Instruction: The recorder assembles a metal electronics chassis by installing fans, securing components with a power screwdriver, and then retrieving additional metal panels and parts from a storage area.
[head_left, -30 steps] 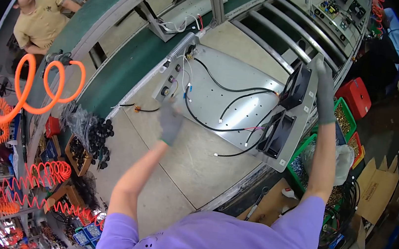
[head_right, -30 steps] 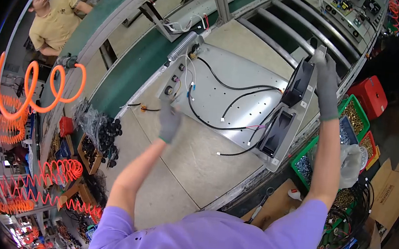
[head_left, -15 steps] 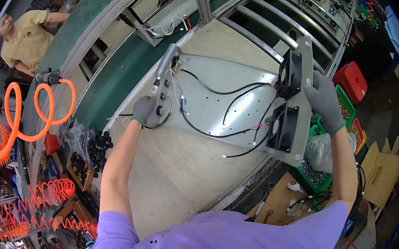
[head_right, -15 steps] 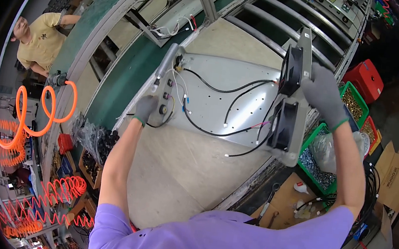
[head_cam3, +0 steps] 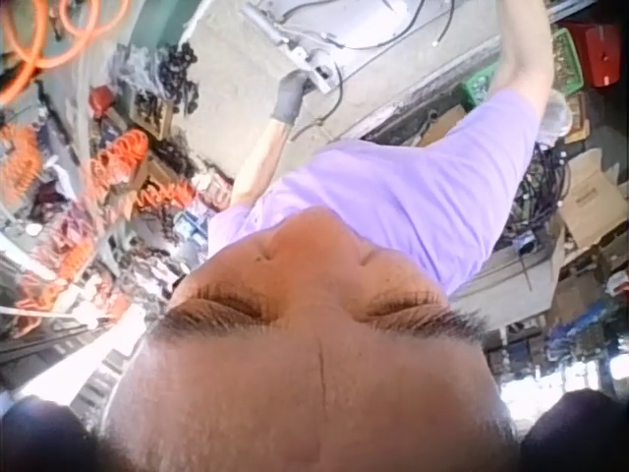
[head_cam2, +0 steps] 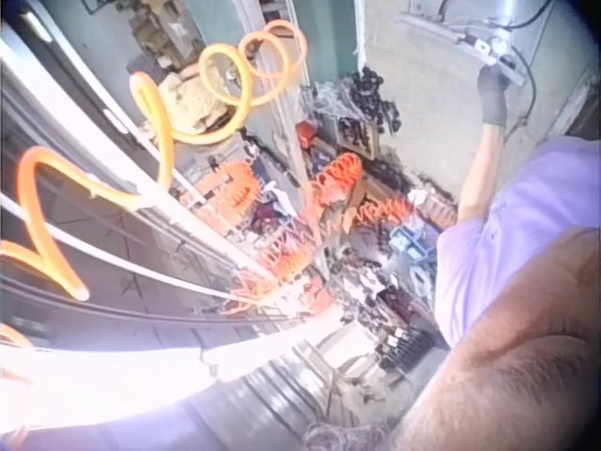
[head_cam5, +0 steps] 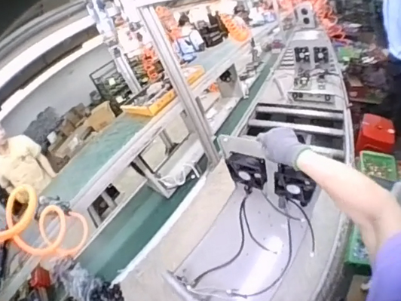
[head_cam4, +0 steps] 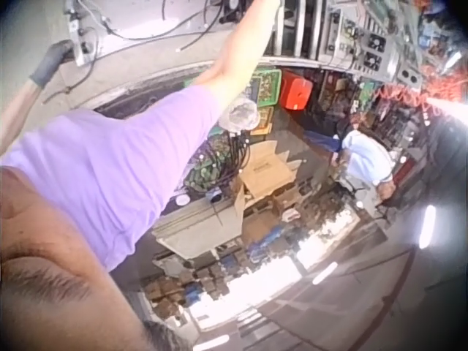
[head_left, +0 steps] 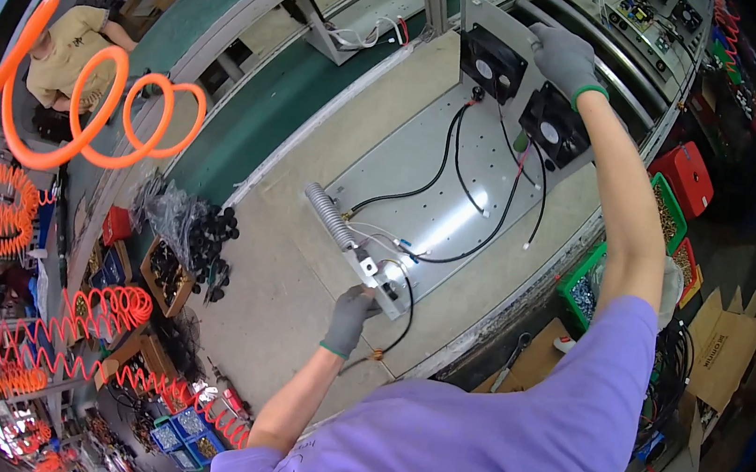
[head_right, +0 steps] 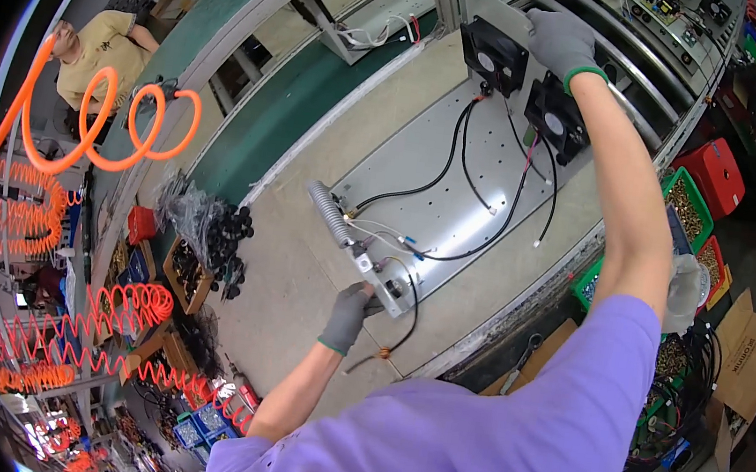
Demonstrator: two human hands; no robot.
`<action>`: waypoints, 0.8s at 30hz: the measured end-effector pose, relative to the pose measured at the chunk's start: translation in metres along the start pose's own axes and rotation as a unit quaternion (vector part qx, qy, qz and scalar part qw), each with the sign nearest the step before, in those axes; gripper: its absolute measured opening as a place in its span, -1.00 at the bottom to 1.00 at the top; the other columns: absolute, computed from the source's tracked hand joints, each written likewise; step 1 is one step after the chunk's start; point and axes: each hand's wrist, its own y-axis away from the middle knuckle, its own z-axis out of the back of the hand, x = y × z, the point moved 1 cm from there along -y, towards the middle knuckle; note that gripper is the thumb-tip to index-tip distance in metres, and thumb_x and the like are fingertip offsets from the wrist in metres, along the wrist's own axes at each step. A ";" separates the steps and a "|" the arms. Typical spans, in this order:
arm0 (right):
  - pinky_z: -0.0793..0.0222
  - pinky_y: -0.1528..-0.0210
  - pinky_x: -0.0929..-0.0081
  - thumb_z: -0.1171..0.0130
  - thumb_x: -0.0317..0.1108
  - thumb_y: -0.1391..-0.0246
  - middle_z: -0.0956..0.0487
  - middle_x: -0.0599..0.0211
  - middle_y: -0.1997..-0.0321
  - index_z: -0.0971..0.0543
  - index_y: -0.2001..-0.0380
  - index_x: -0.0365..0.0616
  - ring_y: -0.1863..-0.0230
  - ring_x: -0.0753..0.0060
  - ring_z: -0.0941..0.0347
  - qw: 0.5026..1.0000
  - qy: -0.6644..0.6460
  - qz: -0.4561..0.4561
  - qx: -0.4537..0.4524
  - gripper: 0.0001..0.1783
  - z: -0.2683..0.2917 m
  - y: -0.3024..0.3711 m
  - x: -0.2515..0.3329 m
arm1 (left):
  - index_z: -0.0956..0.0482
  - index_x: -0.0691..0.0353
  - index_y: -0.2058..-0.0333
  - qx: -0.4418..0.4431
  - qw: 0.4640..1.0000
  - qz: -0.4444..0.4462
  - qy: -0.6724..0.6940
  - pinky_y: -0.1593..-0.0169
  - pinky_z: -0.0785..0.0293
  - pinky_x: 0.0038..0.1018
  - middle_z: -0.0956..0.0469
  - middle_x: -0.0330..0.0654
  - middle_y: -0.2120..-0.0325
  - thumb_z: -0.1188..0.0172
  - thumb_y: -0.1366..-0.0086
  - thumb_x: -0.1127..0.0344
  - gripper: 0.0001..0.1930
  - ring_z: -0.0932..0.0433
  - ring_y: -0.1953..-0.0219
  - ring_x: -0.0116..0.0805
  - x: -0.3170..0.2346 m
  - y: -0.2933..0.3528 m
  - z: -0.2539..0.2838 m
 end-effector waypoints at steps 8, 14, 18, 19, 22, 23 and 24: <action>-0.35 0.12 0.19 -0.02 -0.13 -0.02 -0.44 0.20 0.10 -0.40 0.10 -0.05 0.07 0.10 -0.36 0.967 -0.033 -0.009 -0.251 -0.61 -0.001 0.080 0.012 | -0.29 0.43 -0.02 -0.022 0.997 -0.056 0.040 0.20 -0.50 -0.48 -0.44 -0.11 0.22 -0.03 -0.24 0.32 -0.58 -0.48 0.29 -0.37 0.022 0.028 0.010; -0.36 0.09 0.17 -0.05 0.09 0.11 -0.44 0.08 -0.01 -0.23 -0.14 -0.07 0.03 0.07 -0.42 0.943 -0.162 -0.044 0.286 -0.24 -0.133 0.294 0.106 | -0.39 0.37 0.09 -0.027 0.996 -0.030 0.084 0.23 -0.50 -0.46 -0.45 -0.14 0.28 -0.01 -0.26 0.29 -0.69 -0.48 0.32 -0.39 0.077 0.072 0.067; -0.34 0.06 0.17 -0.06 -0.11 0.11 -0.44 -0.01 0.02 -0.39 0.05 -0.08 0.07 0.00 -0.43 0.925 -0.175 -0.052 0.332 -0.48 -0.169 0.376 0.181 | -0.42 0.36 0.13 -0.034 0.991 0.003 0.128 0.25 -0.51 -0.43 -0.47 -0.12 0.31 0.01 -0.27 0.28 -0.71 -0.50 0.36 -0.36 0.109 0.113 0.104; -0.35 0.08 0.16 -0.04 -0.19 0.10 -0.46 0.00 0.07 -0.43 0.13 -0.07 0.10 -0.02 -0.44 0.927 -0.212 -0.083 0.298 -0.59 -0.173 0.384 0.190 | -0.42 0.36 0.13 -0.048 0.990 0.005 0.134 0.25 -0.51 -0.41 -0.47 -0.11 0.33 0.01 -0.27 0.28 -0.71 -0.50 0.38 -0.34 0.118 0.123 0.114; -0.37 0.13 0.13 0.03 -0.29 0.08 -0.53 0.05 0.21 -0.48 0.27 -0.03 0.17 -0.01 -0.47 0.946 -0.168 -0.030 0.277 -0.75 -0.181 0.367 0.176 | -0.42 0.36 0.13 -0.059 0.986 -0.009 0.155 0.25 -0.51 -0.39 -0.48 -0.10 0.33 0.01 -0.26 0.27 -0.70 -0.50 0.39 -0.33 0.143 0.160 0.144; -0.38 0.17 0.14 0.04 -0.31 0.07 -0.54 0.08 0.26 -0.49 0.28 0.00 0.20 0.02 -0.48 0.958 -0.108 -0.012 0.266 -0.76 -0.155 0.354 0.182 | -0.42 0.36 0.13 -0.065 0.984 -0.012 0.164 0.25 -0.51 -0.39 -0.48 -0.10 0.33 0.01 -0.26 0.27 -0.70 -0.50 0.39 -0.33 0.154 0.172 0.156; -0.39 0.21 0.14 0.05 -0.32 0.07 -0.56 0.11 0.32 -0.51 0.29 0.02 0.23 0.04 -0.50 0.966 -0.047 0.007 0.253 -0.77 -0.118 0.341 0.189 | -0.42 0.36 0.13 -0.091 0.981 -0.005 0.171 0.26 -0.50 -0.42 -0.47 -0.10 0.33 0.01 -0.26 0.26 -0.70 -0.49 0.38 -0.35 0.166 0.186 0.168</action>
